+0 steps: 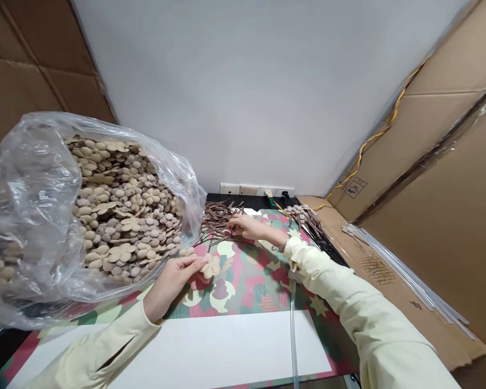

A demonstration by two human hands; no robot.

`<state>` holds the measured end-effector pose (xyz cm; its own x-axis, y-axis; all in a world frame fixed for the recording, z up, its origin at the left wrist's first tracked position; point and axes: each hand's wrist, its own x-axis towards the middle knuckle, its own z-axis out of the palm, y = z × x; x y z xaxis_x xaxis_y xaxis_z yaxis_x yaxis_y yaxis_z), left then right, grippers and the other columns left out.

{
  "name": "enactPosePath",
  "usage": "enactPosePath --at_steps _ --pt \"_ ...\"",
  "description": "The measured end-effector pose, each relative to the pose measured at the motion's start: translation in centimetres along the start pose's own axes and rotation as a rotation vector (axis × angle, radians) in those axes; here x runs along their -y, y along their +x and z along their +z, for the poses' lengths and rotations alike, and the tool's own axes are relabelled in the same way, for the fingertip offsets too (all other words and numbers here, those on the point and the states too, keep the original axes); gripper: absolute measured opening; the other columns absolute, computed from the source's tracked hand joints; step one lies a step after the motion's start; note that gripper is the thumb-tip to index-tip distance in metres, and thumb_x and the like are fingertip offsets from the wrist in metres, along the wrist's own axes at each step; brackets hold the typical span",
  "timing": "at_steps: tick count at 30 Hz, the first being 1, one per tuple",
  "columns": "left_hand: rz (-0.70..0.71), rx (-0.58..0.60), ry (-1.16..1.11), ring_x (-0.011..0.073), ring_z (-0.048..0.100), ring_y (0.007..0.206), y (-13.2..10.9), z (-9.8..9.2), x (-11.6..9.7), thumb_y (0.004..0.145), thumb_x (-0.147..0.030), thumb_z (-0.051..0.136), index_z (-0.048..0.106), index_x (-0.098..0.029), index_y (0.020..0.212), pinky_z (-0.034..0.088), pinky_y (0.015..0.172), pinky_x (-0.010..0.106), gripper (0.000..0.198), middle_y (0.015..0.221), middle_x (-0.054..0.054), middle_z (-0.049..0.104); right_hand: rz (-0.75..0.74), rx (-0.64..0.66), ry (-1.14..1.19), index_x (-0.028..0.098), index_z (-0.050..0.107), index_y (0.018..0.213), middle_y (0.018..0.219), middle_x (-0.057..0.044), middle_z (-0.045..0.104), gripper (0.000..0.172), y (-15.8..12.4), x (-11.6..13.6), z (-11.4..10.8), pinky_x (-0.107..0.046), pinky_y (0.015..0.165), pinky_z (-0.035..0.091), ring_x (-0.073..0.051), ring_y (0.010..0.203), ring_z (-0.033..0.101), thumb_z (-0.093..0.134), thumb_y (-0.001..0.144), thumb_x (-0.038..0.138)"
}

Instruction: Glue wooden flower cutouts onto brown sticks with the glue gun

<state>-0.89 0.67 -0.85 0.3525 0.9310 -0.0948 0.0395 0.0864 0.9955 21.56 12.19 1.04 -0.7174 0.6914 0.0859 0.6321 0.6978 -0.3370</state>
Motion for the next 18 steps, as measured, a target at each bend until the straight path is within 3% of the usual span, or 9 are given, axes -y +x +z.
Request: enactPosePath --at_steps 5,9,12,14,18 --pt "0.007 0.002 0.005 0.0084 0.05 0.047 0.1 -0.1 0.4 0.081 -0.044 0.053 0.066 -0.011 0.065 0.037 0.045 0.018 0.039 0.06 0.005 0.064 -0.016 0.054 0.013 0.014 0.063 0.08 0.079 -0.005 0.061 0.01 1.3 -1.7 0.4 -0.023 0.064 0.04 -0.014 0.07 0.054 0.053 0.078 0.011" --pt "0.014 -0.04 0.077 0.012 0.056 0.052 0.3 -0.6 -0.1 0.081 -0.045 0.052 0.07 -0.013 0.077 0.042 0.048 0.021 0.036 0.069 0.006 0.068 0.005 0.057 0.016 0.014 0.059 0.081 0.075 -0.003 0.06 0.015 -0.4 -0.5 -1.1 -0.022 0.058 0.036 -0.012 0.065 0.051 0.046 0.078 0.008" --pt "0.149 -0.095 0.184 0.0187 0.062 0.084 0.1 -1.3 -1.1 0.08 -0.039 0.056 0.072 -0.018 0.088 0.048 0.074 0.026 0.028 0.092 0.005 0.07 -0.005 0.092 0.026 0.016 0.056 0.078 0.071 -0.001 0.059 0.017 -2.4 2.1 -2.6 -0.021 0.055 0.033 -0.01 0.059 0.047 0.044 0.076 0.004" --pt "0.249 -0.061 0.247 0.0208 0.056 0.106 -0.1 -1.6 -1.8 0.08 -0.036 0.057 0.073 -0.021 0.086 0.04 0.094 0.029 0.023 0.111 0.004 0.065 -0.023 0.118 -0.005 0.017 0.055 0.077 0.067 0.001 0.056 0.021 -3.7 4.1 -3.5 -0.021 0.056 0.031 -0.01 0.057 0.044 0.042 0.074 0.0" --pt "0.314 0.075 0.313 0.0218 0.046 0.119 -0.4 -1.4 -2.3 0.081 -0.035 0.057 0.074 -0.022 0.076 0.03 0.105 0.031 0.022 0.128 0.002 0.053 -0.033 0.094 -0.208 0.017 0.053 0.077 0.064 0.0 0.052 0.026 -5.1 6.2 -4.3 -0.023 0.056 0.028 -0.011 0.058 0.039 0.038 0.074 -0.003"
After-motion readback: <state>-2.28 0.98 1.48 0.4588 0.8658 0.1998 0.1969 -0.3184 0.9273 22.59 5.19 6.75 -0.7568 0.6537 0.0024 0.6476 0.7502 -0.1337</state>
